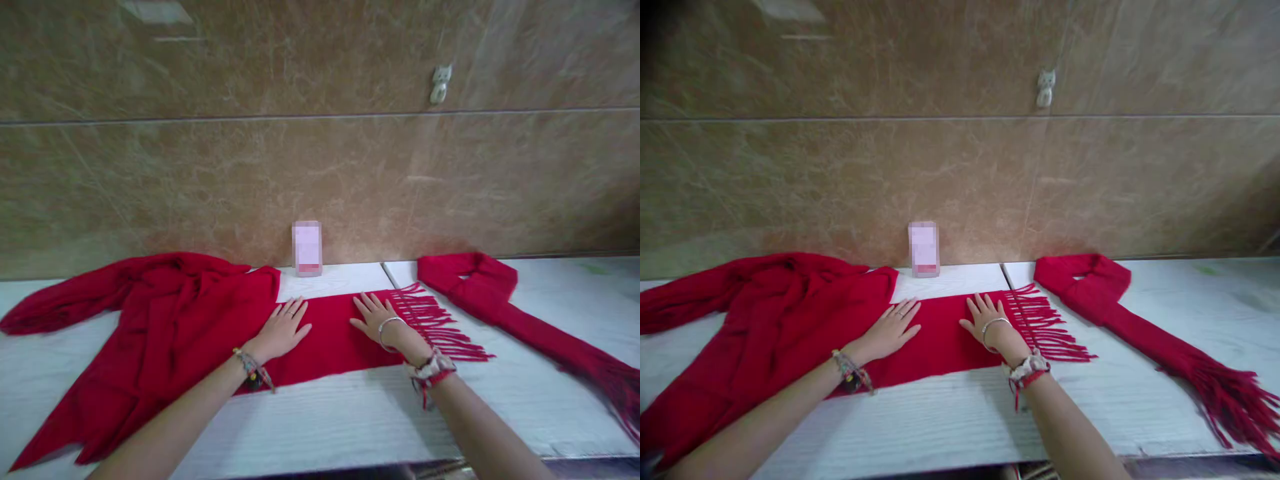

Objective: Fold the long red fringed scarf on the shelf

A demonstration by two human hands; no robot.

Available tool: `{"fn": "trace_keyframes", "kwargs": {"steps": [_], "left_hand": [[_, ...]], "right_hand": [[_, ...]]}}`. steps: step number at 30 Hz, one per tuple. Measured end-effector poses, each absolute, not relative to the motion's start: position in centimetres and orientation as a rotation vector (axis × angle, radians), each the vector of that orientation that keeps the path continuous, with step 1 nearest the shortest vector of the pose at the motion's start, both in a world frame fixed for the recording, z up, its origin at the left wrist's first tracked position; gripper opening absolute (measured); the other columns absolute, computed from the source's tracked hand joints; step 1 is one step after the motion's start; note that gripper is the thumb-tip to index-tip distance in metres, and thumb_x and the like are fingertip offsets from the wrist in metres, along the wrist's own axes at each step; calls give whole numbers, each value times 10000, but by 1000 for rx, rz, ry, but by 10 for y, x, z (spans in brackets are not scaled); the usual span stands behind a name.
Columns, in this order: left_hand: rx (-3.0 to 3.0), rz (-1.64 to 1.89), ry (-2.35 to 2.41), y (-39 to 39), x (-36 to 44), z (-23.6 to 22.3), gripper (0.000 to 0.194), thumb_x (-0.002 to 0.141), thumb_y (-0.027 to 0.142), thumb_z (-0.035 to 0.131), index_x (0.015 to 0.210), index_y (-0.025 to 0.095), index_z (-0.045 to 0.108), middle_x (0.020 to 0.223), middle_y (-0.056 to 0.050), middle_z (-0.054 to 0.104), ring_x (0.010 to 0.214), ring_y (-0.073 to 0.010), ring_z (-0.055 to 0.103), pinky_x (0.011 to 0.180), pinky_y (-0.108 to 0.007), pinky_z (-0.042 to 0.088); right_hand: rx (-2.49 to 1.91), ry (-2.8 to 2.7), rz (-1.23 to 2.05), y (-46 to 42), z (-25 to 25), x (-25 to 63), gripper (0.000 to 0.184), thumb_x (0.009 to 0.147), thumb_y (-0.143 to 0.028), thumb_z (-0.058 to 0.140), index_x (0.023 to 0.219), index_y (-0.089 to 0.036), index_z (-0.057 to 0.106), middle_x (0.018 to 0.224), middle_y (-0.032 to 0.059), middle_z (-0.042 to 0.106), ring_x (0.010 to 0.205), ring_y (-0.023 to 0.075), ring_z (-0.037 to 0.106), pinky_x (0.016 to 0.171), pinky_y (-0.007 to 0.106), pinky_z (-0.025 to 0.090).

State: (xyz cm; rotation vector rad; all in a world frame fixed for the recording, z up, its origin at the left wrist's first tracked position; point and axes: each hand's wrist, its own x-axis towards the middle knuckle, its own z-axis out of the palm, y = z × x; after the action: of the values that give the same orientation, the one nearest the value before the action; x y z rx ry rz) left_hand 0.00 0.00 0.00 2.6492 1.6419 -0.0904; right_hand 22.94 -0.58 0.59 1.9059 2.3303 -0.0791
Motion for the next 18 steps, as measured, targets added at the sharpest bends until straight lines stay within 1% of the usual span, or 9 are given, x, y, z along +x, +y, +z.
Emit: {"fn": "trace_keyframes", "kwargs": {"steps": [2, 4, 7, 11, 14, 18], "left_hand": [[2624, -97, 1645, 2, 1, 3, 578, 893, 422, 264, 1367, 92, 270, 1435, -122, 231, 1326, -247, 173, 1060, -427, 186], [2600, -73, 1665, 4, 4, 6, 574, 892, 430, 268, 1360, 99, 289, 1430, -127, 241, 1323, -258, 177, 1054, -444, 191], [2561, 20, 1724, 9, 13, 5, 566, 894, 436, 277, 1359, 114, 292, 1437, -132, 219, 1325, -268, 166, 1048, -457, 192], [2608, 40, 1664, 12, 21, -3, 537, 892, 425, 305, 1354, 151, 313, 1446, -105, 211, 1332, -251, 146, 1061, -435, 169], [2627, 13, 1659, 13, 20, -5, 528, 895, 415, 294, 1354, 155, 316, 1446, -99, 214, 1332, -246, 147, 1063, -433, 161], [2627, -39, 1653, 11, 20, -2, 533, 897, 406, 277, 1360, 144, 300, 1447, -107, 213, 1333, -251, 138, 1061, -434, 156]], "right_hand": [[1958, 2353, -41, -5, 9, 230, 583, 888, -443, 348, 1369, -121, 281, 1431, 152, 225, 1308, 305, 204, 1024, 507, 227], [1958, 2415, -17, -5, 11, 228, 581, 888, -434, 351, 1366, -109, 286, 1428, 166, 226, 1309, 302, 200, 1028, 500, 223], [1844, 2587, -11, -8, 10, 218, 579, 891, -424, 348, 1374, -114, 266, 1442, 148, 195, 1323, 283, 161, 1045, 484, 199], [1714, 2643, -117, -9, 3, 208, 564, 894, -462, 304, 1371, -161, 280, 1445, 106, 213, 1325, 278, 157, 1040, 512, 184], [1814, 2552, -119, -4, -2, 218, 558, 894, -477, 287, 1371, -188, 282, 1446, 99, 218, 1320, 293, 170, 1025, 531, 192], [2083, 2336, -89, 7, -6, 250, 546, 893, -447, 326, 1367, -177, 292, 1439, 137, 230, 1313, 297, 197, 1016, 523, 212]]}}
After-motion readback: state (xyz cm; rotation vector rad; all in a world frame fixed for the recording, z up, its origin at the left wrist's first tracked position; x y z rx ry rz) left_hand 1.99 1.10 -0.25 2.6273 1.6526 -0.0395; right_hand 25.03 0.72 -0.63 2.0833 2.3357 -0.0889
